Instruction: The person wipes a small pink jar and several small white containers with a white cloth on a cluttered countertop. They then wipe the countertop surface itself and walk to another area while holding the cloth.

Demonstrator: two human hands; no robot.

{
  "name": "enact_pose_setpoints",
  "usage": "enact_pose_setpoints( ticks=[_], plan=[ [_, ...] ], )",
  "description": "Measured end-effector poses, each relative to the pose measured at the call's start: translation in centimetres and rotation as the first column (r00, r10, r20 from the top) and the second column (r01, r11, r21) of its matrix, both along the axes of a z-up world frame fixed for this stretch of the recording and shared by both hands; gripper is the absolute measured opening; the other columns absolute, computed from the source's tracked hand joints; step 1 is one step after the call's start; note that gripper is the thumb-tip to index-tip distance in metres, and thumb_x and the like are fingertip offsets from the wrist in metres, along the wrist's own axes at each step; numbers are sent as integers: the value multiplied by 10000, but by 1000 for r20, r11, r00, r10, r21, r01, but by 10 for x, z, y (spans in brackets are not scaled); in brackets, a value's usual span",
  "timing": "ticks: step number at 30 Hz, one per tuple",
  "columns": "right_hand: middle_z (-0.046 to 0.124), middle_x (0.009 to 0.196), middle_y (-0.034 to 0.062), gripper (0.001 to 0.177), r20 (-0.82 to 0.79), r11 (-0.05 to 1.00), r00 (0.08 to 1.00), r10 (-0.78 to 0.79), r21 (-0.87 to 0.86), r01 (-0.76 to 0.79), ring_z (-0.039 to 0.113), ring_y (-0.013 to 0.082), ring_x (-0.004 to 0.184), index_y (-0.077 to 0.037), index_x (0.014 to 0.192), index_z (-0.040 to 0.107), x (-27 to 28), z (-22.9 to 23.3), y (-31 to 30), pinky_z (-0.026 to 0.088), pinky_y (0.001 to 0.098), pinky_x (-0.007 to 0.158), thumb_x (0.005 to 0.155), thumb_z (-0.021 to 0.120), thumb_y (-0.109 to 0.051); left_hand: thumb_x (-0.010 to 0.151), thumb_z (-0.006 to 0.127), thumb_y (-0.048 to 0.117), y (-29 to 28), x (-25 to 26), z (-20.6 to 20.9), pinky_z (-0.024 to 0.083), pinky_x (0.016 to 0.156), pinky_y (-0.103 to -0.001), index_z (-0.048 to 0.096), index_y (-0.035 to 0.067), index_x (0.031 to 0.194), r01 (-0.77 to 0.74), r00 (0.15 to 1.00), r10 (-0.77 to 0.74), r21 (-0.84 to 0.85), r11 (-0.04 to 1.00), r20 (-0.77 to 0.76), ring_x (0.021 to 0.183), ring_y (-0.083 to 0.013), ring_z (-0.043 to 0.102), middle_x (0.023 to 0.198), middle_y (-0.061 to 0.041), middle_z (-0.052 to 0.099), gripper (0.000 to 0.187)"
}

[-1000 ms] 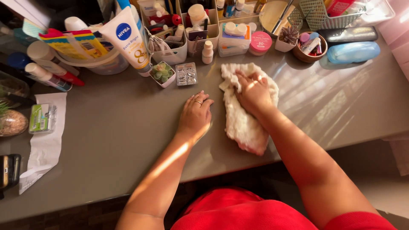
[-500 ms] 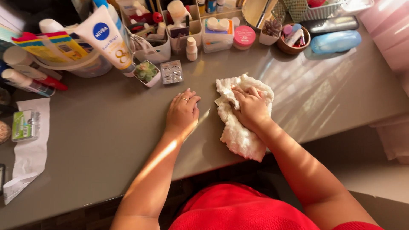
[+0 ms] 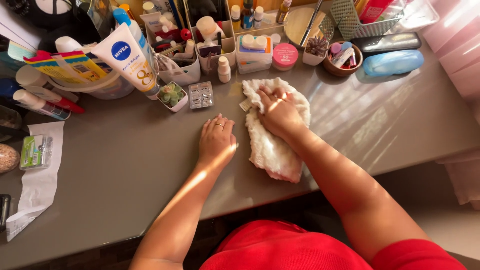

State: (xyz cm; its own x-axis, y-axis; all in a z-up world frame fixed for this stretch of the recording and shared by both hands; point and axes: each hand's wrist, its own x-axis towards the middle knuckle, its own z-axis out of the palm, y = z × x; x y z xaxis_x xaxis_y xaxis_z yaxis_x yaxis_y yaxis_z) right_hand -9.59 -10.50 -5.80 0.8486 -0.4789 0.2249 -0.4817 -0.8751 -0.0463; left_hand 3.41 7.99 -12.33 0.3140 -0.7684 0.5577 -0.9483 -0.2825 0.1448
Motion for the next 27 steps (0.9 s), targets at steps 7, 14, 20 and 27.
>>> enact_pose_setpoints(
  ticks=[7, 14, 20, 27],
  plan=[
    [413, 1637, -17, 668, -188, 970, 978, -86, 209, 125, 388, 285, 1430, -181, 1576, 393, -12, 2, 10, 324, 519, 1152, 1004, 384, -524, 744, 708, 203, -32, -38, 13, 487, 1032, -512, 660, 159, 1112, -66, 996, 64, -36, 997, -57, 1278, -341, 583, 1162, -95, 615, 374],
    [625, 1404, 23, 536, 196, 978, 958, -208, 16, 209, 566, 266, 1263, -136, 1362, 635, -102, -38, -32, 469, 468, 1034, 881, 606, -369, 888, 650, 197, -92, -97, 38, 312, 1180, -595, 599, 123, 1294, 205, 950, -160, 150, 967, -270, 1421, -347, 473, 1403, -154, 559, 417],
    [596, 1183, 6, 409, 358, 786, 846, -395, -345, 513, 585, 273, 969, -154, 1252, 657, -226, -32, -102, 503, 438, 817, 947, 522, -392, 860, 680, 313, -138, -133, 10, 330, 1166, -578, 603, 162, 1289, 293, 953, -276, 150, 944, -128, 1454, -300, 458, 1400, -121, 586, 461],
    [666, 1375, -92, 377, 189, 878, 868, -459, -55, 476, 662, 287, 1148, -243, 1140, 741, -255, -38, -77, 492, 505, 965, 867, 628, -478, 913, 639, 396, -148, -122, -10, 362, 1168, -502, 594, 125, 1362, 198, 975, -172, 209, 958, -138, 1478, -266, 418, 1466, -103, 541, 527]
  ],
)
